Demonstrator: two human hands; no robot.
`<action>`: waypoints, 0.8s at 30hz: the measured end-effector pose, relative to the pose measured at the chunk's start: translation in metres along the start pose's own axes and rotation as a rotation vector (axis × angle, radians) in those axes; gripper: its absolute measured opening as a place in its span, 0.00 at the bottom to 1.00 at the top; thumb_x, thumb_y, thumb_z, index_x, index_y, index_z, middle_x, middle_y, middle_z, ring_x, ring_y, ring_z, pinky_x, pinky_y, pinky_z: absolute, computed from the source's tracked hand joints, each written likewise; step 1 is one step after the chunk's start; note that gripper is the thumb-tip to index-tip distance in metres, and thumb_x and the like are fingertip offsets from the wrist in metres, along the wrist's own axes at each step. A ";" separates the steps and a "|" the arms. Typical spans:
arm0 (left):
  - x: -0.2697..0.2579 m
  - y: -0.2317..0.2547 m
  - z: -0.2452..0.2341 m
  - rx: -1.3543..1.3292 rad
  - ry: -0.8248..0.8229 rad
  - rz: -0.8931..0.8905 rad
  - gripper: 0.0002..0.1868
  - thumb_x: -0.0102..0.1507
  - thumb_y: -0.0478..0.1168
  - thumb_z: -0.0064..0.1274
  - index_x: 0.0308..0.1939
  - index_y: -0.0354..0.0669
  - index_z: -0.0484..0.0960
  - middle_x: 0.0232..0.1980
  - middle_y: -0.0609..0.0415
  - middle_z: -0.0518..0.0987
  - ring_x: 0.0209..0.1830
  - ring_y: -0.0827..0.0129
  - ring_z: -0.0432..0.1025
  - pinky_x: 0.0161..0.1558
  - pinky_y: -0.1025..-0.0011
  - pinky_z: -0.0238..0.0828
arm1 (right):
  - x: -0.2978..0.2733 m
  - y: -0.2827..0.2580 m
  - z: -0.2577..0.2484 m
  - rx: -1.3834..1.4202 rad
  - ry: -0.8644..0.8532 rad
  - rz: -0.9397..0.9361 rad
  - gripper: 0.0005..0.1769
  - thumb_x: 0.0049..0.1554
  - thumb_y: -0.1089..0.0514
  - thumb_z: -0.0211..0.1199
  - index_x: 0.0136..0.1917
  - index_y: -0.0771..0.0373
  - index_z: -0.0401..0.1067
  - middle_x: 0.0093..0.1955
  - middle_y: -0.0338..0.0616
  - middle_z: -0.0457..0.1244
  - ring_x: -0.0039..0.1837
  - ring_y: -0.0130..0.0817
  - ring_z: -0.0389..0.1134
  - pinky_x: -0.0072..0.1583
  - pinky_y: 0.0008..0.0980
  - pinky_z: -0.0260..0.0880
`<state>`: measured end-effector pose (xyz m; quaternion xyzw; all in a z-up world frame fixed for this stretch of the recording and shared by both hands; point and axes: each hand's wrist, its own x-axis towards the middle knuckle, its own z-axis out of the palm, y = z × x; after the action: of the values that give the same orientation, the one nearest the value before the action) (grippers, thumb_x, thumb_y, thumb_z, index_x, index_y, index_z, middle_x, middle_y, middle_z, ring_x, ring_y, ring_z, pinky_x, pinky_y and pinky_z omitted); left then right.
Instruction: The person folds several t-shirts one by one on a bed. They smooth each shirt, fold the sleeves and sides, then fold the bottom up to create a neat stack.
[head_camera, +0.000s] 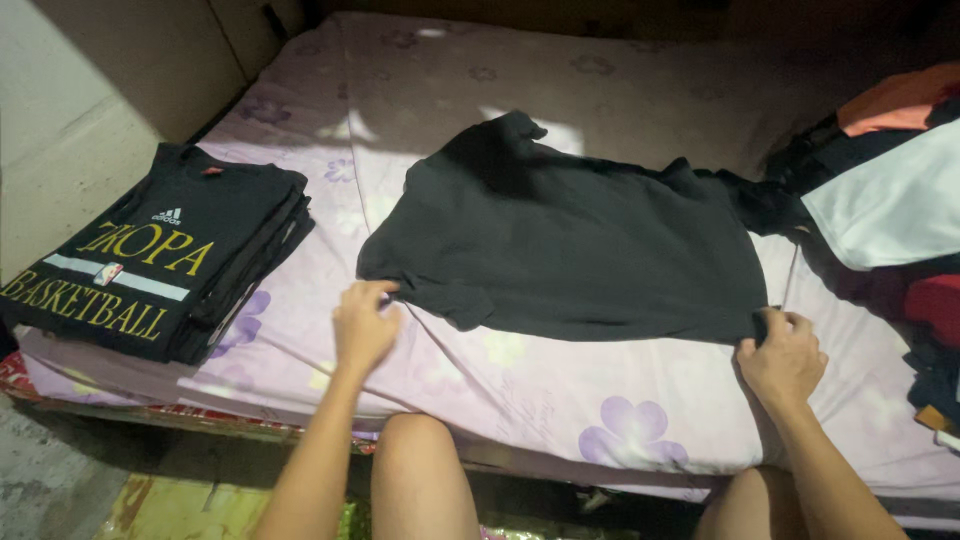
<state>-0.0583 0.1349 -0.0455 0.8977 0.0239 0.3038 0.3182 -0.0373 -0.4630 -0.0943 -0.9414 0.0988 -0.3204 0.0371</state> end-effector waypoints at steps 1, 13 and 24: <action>-0.009 0.010 0.003 0.018 0.006 0.084 0.21 0.51 0.43 0.59 0.49 0.50 0.86 0.49 0.46 0.80 0.52 0.51 0.70 0.52 0.51 0.65 | 0.001 0.000 -0.002 -0.007 -0.043 0.025 0.27 0.50 0.51 0.68 0.64 0.52 0.76 0.64 0.52 0.66 0.62 0.54 0.67 0.60 0.56 0.64; -0.011 -0.003 0.045 -0.377 0.039 -0.215 0.06 0.61 0.39 0.54 0.39 0.45 0.85 0.46 0.52 0.83 0.48 0.54 0.77 0.54 0.61 0.72 | -0.015 0.058 -0.009 0.060 0.194 0.056 0.11 0.53 0.62 0.63 0.50 0.54 0.70 0.55 0.46 0.64 0.61 0.48 0.65 0.63 0.48 0.62; -0.029 0.030 0.054 -0.001 -0.054 0.224 0.11 0.50 0.37 0.58 0.36 0.48 0.89 0.48 0.51 0.83 0.45 0.52 0.75 0.46 0.57 0.69 | -0.021 0.045 -0.012 0.131 -0.119 0.190 0.16 0.57 0.44 0.66 0.53 0.52 0.83 0.49 0.47 0.70 0.55 0.49 0.71 0.57 0.54 0.63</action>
<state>-0.0562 0.0744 -0.0761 0.9024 -0.0852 0.3134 0.2831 -0.0683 -0.5026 -0.1031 -0.9407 0.1639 -0.2649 0.1346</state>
